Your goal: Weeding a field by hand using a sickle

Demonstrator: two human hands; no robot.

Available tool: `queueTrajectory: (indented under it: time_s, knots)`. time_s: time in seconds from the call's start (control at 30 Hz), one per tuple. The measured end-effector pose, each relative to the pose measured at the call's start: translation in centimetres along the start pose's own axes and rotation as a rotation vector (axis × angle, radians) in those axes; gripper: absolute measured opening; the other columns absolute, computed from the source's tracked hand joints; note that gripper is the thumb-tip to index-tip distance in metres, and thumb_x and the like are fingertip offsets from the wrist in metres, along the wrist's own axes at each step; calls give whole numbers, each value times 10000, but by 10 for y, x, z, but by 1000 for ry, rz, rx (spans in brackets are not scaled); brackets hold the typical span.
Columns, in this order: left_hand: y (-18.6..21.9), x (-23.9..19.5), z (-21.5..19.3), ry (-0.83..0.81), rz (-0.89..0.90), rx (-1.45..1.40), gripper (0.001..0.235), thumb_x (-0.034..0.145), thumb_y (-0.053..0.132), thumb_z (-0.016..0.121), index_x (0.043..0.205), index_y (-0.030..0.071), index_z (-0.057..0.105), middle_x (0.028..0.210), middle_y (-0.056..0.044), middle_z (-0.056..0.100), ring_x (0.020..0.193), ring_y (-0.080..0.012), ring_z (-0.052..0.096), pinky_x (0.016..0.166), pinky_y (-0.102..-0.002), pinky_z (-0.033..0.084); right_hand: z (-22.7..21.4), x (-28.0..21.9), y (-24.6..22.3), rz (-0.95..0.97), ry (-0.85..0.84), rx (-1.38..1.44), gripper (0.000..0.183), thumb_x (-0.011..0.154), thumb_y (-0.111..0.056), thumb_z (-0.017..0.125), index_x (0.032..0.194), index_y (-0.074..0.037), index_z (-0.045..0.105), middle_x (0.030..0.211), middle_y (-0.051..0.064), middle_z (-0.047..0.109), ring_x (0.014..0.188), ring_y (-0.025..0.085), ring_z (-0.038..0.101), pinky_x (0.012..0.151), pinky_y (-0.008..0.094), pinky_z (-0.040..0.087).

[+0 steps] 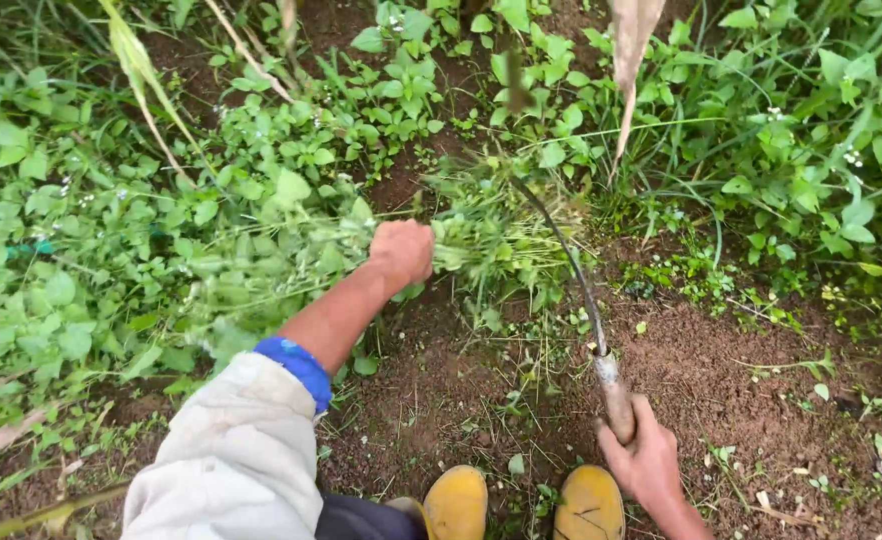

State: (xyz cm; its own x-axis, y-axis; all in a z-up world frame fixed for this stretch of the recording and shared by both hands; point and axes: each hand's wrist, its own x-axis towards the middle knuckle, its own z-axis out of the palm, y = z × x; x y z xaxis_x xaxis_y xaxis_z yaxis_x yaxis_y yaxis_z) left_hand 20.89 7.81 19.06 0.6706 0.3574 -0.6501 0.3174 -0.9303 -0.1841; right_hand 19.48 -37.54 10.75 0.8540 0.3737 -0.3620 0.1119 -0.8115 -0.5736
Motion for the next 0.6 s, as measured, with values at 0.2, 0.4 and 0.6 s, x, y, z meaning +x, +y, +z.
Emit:
queueTrajectory:
  time_s: [0.2,0.4,0.6]
  knots:
    - [23,-20,-37,-46,-17,-212,126,1006,226,727,1026,102,735,770,26,717,621,-47,642,601,-197,591,16,35,-9,-77,-98,28,315,904,-314,670,1099,-73,609,679,80,719,349,131,547,265,271,564]
    - [35,-22,-40,-37,29,-202,151,1009,67,627,868,109,659,699,35,568,588,-66,544,575,-184,557,20,36,-34,-219,33,170,171,924,-246,704,995,-116,618,628,15,643,361,100,544,294,242,603]
    - [52,-9,-8,-49,63,-416,224,847,43,630,687,175,544,659,80,463,660,-68,520,625,-191,530,31,22,-34,226,-456,-118,605,951,-192,691,1508,-146,459,1040,150,774,594,191,747,487,285,682]
